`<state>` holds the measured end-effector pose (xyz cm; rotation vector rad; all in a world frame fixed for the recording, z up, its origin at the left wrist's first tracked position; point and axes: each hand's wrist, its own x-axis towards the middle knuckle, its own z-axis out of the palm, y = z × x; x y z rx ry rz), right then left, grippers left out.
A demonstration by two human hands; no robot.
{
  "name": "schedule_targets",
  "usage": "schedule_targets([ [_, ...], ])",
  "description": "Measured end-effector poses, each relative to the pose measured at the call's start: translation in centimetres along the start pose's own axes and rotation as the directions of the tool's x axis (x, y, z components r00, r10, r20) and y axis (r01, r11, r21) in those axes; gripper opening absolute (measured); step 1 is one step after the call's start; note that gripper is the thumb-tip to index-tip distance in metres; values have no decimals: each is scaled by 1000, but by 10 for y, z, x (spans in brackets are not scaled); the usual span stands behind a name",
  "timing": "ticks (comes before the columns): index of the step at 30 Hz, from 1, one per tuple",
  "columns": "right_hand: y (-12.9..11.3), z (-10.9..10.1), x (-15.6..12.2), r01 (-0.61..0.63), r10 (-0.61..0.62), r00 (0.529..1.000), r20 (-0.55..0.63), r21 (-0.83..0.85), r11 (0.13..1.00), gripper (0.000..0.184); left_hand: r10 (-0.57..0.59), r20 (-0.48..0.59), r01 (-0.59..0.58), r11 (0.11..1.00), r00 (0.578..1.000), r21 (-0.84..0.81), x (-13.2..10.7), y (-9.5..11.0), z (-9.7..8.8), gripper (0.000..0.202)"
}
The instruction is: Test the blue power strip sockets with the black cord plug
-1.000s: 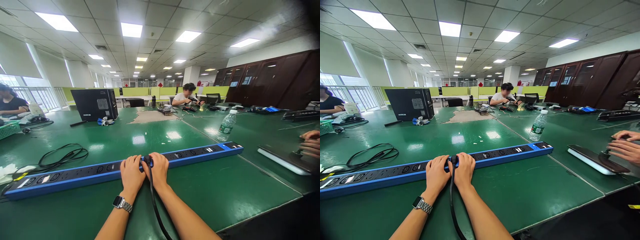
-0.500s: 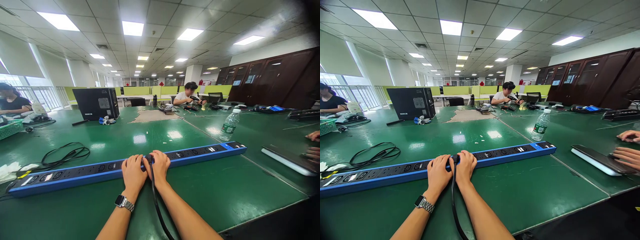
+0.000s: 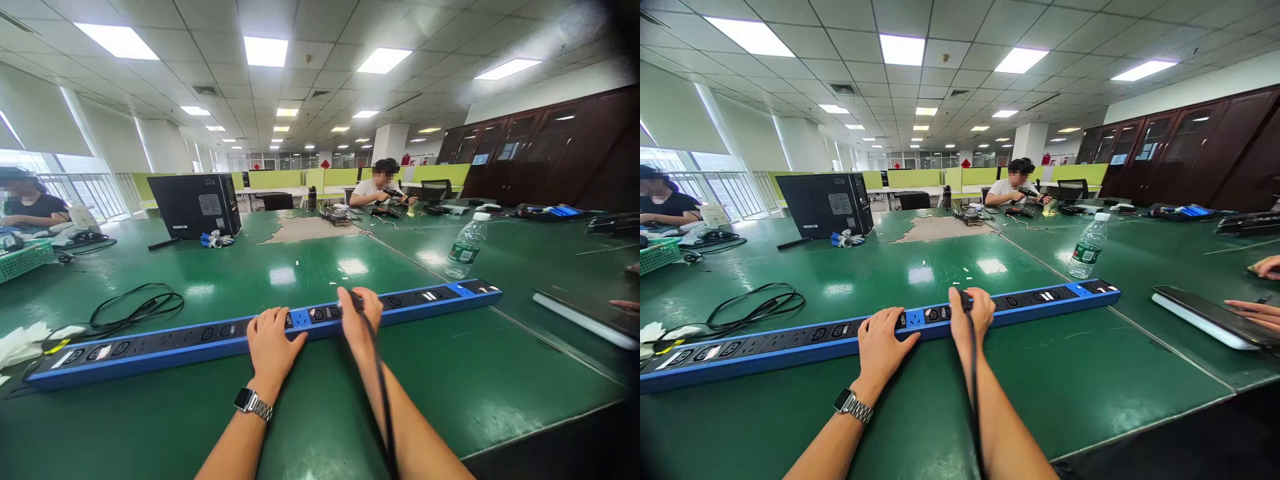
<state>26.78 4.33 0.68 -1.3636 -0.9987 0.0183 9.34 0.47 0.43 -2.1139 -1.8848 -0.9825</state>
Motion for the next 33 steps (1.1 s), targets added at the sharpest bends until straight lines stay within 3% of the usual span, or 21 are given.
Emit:
schedule_targets([
  [3, 26, -17, 16, -74, 75, 997, -1, -134, 988, 38, -5, 10, 5, 1000, 1000, 2, 0, -1, 0, 44],
  [6, 36, -26, 20, -72, 81, 996, 36, -197, 978, 40, -8, 11, 8, 1000, 1000, 2, 1, -1, 0, 44],
  [26, 33, -11, 13, 127, -78, 986, 147, -356, 926, 38, -14, 17, 14, 1000, 1000, -9, 0, 1, -1, 43],
  [33, 34, -14, 15, 136, -55, 974, 221, -371, 919, 43, -15, 16, 15, 1000, 1000, -13, 1, 0, -1, 44],
])
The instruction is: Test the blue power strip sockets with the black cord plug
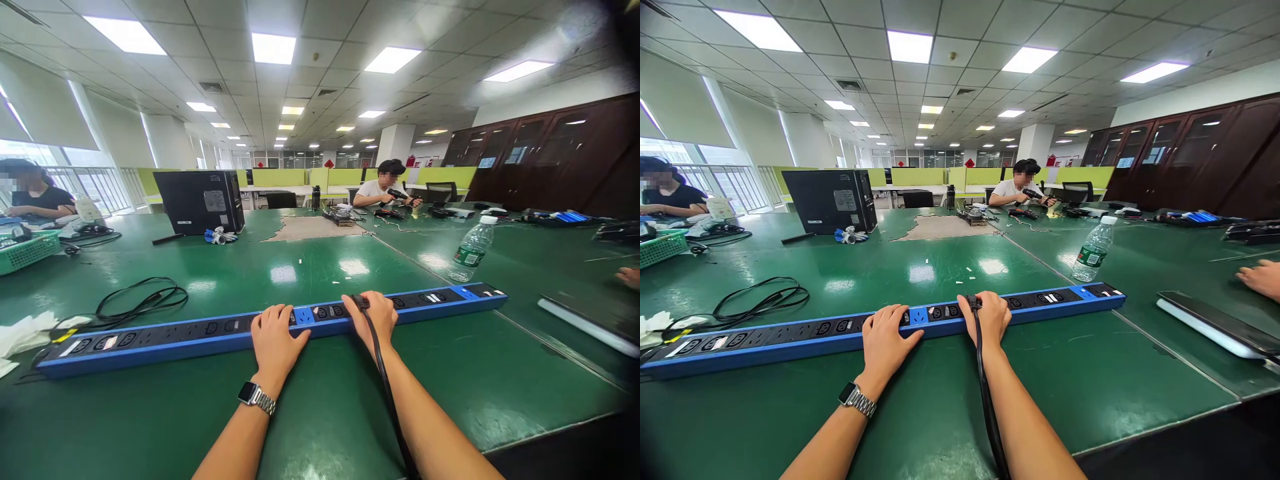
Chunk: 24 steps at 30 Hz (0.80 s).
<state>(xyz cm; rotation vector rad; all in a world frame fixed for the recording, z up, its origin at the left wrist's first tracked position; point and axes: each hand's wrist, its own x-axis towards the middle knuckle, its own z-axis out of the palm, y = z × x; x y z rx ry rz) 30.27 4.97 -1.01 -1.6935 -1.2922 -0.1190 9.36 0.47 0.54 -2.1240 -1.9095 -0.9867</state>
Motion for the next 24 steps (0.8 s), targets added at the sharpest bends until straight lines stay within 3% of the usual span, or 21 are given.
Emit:
schedule_targets([
  [6, 6, 2, 4, -104, 108, 992, -62, 68, 992, 50, -6, 4, 6, 1000, 1000, 2, 0, -1, 0, 43],
  [14, -4, 8, 6, -103, 98, 993, -73, -77, 992, 42, -6, 7, 6, 1000, 1000, 4, 0, 0, 0, 42],
  [24, -18, 0, 3, -129, 118, 991, -65, -199, 972, 30, -7, 15, 7, 1000, 1000, 10, 0, 1, -1, 41],
])
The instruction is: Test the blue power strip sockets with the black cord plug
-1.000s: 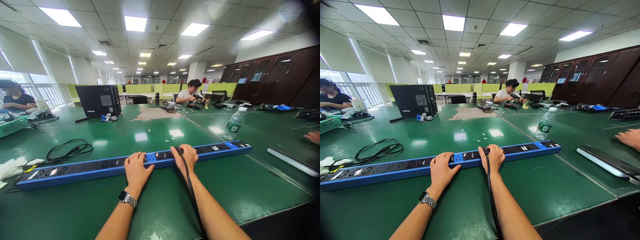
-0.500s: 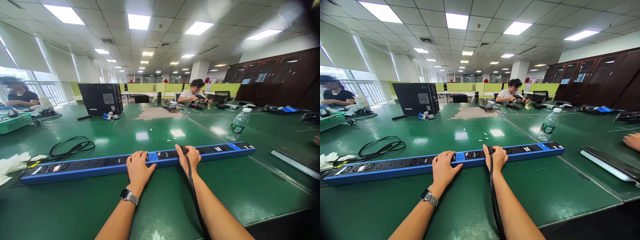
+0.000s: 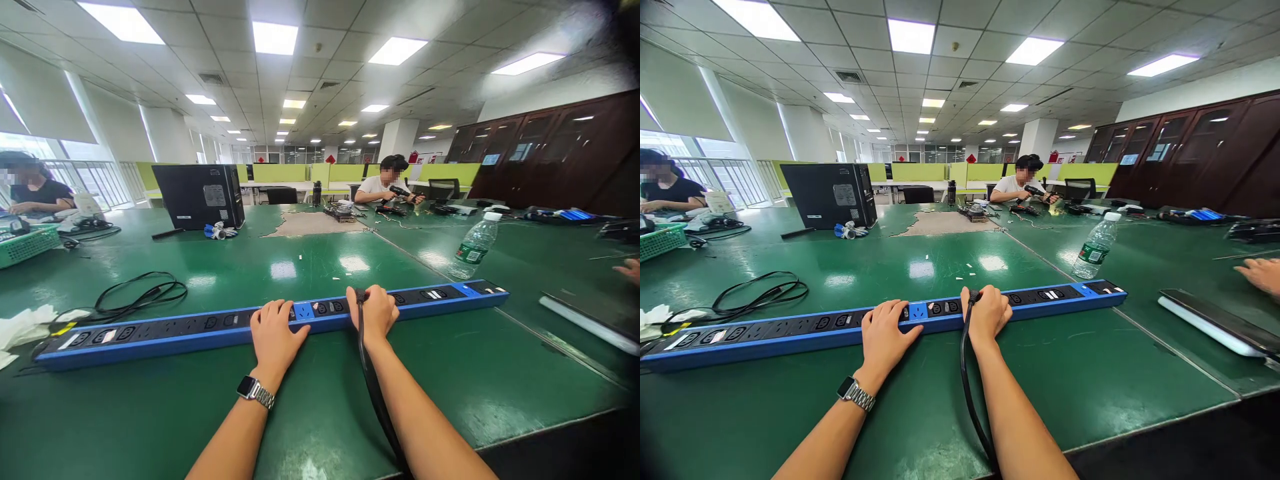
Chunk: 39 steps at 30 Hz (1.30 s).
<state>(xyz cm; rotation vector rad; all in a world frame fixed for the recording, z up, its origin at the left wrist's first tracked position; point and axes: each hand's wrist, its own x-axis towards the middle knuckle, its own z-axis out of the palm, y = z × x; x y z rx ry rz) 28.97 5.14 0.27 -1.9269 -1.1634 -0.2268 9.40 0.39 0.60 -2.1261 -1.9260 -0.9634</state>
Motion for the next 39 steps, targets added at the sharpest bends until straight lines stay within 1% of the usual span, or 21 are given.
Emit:
schedule_targets([
  [6, -1, 0, 2, -8, 9, 1000, 16, -10, 1000, 31, 9, -5, -9, 1000, 1000, 6, 0, -2, 1, 42],
  [12, 23, -6, 12, 43, -45, 993, 106, 21, 999, 45, -1, 7, 1, 1000, 1000, 1, 0, -1, 0, 41],
  [15, 30, -5, 15, 51, -57, 995, 86, 66, 997, 50, -3, 14, 3, 1000, 1000, -1, 0, -1, 0, 42],
  [19, 24, -1, 15, 50, -55, 997, 46, 97, 994, 52, -4, 11, 4, 1000, 1000, -3, -1, -1, 1, 42],
  [24, 12, 1, 13, 52, -54, 998, 36, 57, 997, 46, -1, 0, 1, 1000, 1000, -6, -1, -2, 1, 43],
  [30, 12, -4, 11, 120, -131, 984, 124, 92, 989, 42, -7, 9, 7, 1000, 1000, -19, -1, -2, 0, 43],
  [35, 18, -4, 15, 207, -247, 952, 181, 214, 955, 44, -10, 11, 10, 1000, 1000, -17, -1, -2, 1, 43],
  [39, 22, -3, 19, 182, -251, 939, 236, 278, 943, 44, -5, 10, 5, 1000, 1000, -13, -1, -3, 1, 43],
])
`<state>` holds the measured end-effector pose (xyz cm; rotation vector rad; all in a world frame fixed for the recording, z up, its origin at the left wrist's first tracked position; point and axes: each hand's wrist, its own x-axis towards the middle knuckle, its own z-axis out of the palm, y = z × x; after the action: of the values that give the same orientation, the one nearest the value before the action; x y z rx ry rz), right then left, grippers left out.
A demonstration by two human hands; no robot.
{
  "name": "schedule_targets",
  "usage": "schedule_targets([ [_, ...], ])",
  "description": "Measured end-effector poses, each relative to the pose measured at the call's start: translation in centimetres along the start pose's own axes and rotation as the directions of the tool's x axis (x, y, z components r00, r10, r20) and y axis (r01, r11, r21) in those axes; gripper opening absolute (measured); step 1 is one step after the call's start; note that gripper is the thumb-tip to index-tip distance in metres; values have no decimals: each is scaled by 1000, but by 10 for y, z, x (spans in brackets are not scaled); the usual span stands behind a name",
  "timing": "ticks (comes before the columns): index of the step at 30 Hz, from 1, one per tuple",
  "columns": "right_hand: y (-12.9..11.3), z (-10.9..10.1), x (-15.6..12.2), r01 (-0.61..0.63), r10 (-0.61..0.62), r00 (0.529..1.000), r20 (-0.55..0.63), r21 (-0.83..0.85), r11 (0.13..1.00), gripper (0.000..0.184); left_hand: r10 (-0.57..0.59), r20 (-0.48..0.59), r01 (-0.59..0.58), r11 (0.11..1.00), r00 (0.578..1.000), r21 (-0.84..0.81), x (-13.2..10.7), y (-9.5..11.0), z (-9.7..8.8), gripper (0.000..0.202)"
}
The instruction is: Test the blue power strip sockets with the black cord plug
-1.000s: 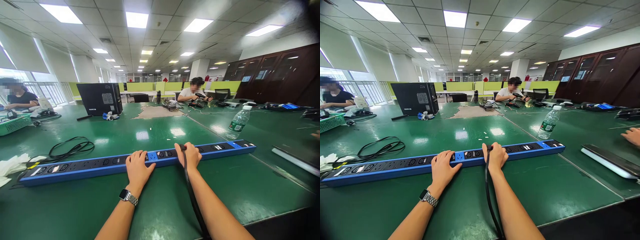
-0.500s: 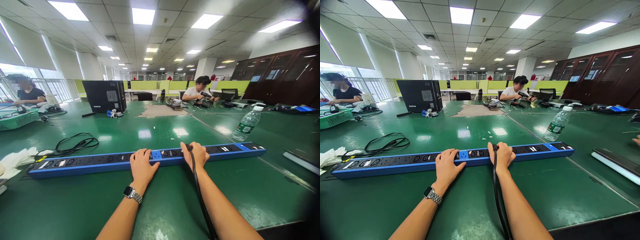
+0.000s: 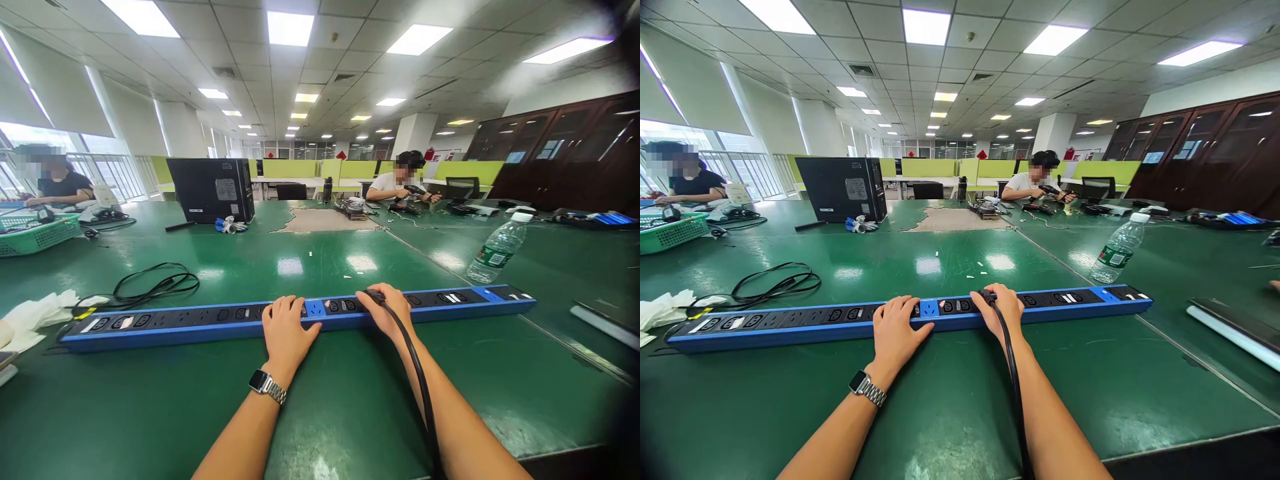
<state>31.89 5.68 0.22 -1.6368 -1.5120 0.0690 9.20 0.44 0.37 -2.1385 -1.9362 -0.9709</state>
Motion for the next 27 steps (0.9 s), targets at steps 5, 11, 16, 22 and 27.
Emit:
schedule_targets([
  [5, -2, -4, 0, -33, 34, 998, 58, -5, 999, 41, -2, 0, 2, 1000, 1000, -5, 0, 1, -1, 43],
  [11, -8, 0, -9, -53, 51, 998, -35, -79, 995, 39, -5, 6, 5, 1000, 1000, -10, -1, 1, -2, 43],
  [16, -5, 6, -12, -63, 57, 995, -81, -75, 995, 41, -9, 12, 10, 1000, 1000, -14, 1, 1, -2, 43],
  [22, -5, 9, -16, -63, 47, 989, -141, -108, 992, 45, -16, 17, 16, 1000, 1000, -12, 0, 1, -3, 41],
  [27, -7, 9, -21, -32, 16, 978, -210, -73, 997, 47, -22, 15, 23, 1000, 1000, -19, 0, 1, -3, 41],
])
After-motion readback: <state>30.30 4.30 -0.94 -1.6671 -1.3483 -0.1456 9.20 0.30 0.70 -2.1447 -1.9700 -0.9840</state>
